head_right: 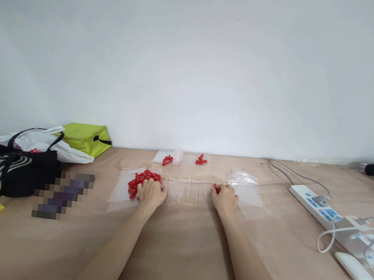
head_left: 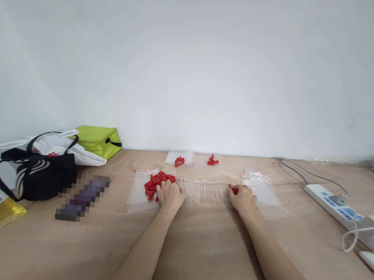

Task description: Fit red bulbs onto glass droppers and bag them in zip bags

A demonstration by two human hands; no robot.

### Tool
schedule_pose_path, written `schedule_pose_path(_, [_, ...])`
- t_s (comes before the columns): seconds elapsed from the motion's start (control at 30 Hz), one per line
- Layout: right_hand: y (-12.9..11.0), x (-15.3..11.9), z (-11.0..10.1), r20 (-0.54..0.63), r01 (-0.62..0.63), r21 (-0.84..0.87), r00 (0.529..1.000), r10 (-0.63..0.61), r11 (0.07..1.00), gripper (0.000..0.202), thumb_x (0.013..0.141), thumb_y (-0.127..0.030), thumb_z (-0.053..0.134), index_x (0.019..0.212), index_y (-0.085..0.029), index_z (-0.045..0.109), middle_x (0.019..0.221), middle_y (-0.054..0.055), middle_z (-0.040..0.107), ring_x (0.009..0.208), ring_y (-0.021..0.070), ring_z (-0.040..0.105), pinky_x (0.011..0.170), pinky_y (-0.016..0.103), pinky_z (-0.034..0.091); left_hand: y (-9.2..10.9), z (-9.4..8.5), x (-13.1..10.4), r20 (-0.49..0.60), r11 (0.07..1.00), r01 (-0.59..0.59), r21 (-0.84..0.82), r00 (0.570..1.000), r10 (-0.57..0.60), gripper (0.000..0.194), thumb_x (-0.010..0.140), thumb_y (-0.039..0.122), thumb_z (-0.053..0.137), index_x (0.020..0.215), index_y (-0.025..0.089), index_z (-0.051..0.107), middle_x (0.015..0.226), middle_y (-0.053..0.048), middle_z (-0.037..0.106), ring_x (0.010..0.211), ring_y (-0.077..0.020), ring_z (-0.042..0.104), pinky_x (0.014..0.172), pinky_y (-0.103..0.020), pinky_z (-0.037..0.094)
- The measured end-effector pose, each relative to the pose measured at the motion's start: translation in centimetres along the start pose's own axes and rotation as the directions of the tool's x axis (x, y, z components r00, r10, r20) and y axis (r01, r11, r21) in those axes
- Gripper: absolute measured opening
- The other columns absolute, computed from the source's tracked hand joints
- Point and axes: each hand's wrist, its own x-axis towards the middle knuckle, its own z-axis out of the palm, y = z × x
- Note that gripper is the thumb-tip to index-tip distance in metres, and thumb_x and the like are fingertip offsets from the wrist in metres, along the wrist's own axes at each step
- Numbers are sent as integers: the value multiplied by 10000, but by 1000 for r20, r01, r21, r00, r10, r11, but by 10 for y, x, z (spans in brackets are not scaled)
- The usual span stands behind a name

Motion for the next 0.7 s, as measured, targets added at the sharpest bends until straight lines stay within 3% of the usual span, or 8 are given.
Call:
schedule_pose_path(0.13, [-1, 1, 1, -54, -9, 30, 998, 11, 1000, 275, 769, -342, 449, 827, -173, 658, 875, 115, 608, 912, 276, 519, 753, 417, 349, 1, 1, -2, 4, 999, -43, 19, 999, 43, 316, 789, 258, 421, 827, 69, 672, 899, -195, 607, 924, -317, 494, 772, -416, 332])
schedule_pose_path(0.23, [-3, -1, 3, -136, 31, 209, 991, -2, 978, 275, 765, -337, 445, 841, -155, 638, 861, 109, 600, 862, 244, 534, 751, 389, 373, -1, 1, -4, 9, 998, -66, 21, 998, 66, 314, 814, 251, 407, 828, 79, 669, 915, -192, 600, 929, -316, 492, 767, -411, 341])
schedule_pose_path(0.37, [-9, -21, 5, -147, 226, 550, 974, -174, 804, 255, 768, -343, 432, 833, -155, 593, 732, 55, 587, 644, 158, 535, 620, 289, 427, -7, -5, -12, 6, 994, -110, 5, 994, 110, 284, 841, 260, 413, 834, 113, 656, 910, -158, 590, 926, -304, 485, 761, -404, 348])
schedule_pose_path(0.43, [-12, -35, 3, -114, 340, 607, 932, -344, 718, 212, 765, -329, 454, 815, -171, 587, 706, 41, 586, 645, 154, 529, 613, 281, 430, -13, -8, -21, 9, 985, -173, -11, 985, 173, 237, 839, 261, 443, 828, 139, 646, 896, -127, 586, 920, -285, 478, 764, -388, 351])
schedule_pose_path(0.53, [-15, -53, -3, -16, 496, 567, 805, -593, 658, 160, 758, -285, 493, 820, -194, 609, 774, 44, 609, 750, 172, 526, 708, 318, 411, -25, -9, -39, 8, 930, -361, -66, 932, 363, 160, 825, 240, 492, 779, 167, 627, 866, -92, 577, 881, -259, 475, 760, -374, 354])
schedule_pose_path(0.6, [-16, -59, -8, 52, 547, 517, 747, -663, 658, 157, 751, -263, 511, 847, -212, 624, 835, 45, 615, 811, 185, 515, 757, 348, 381, -34, -7, -50, 12, 873, -474, -115, 878, 478, 144, 819, 227, 511, 733, 175, 613, 820, -76, 570, 848, -252, 476, 741, -373, 359])
schedule_pose_path(0.7, [-16, -61, -13, 120, 563, 468, 723, -680, 681, 165, 741, -235, 519, 865, -225, 629, 862, 37, 611, 836, 189, 503, 771, 359, 354, -42, -7, -59, 7, 819, -552, -155, 828, 560, 133, 810, 214, 531, 698, 184, 596, 778, -55, 565, 851, -247, 479, 739, -372, 354])
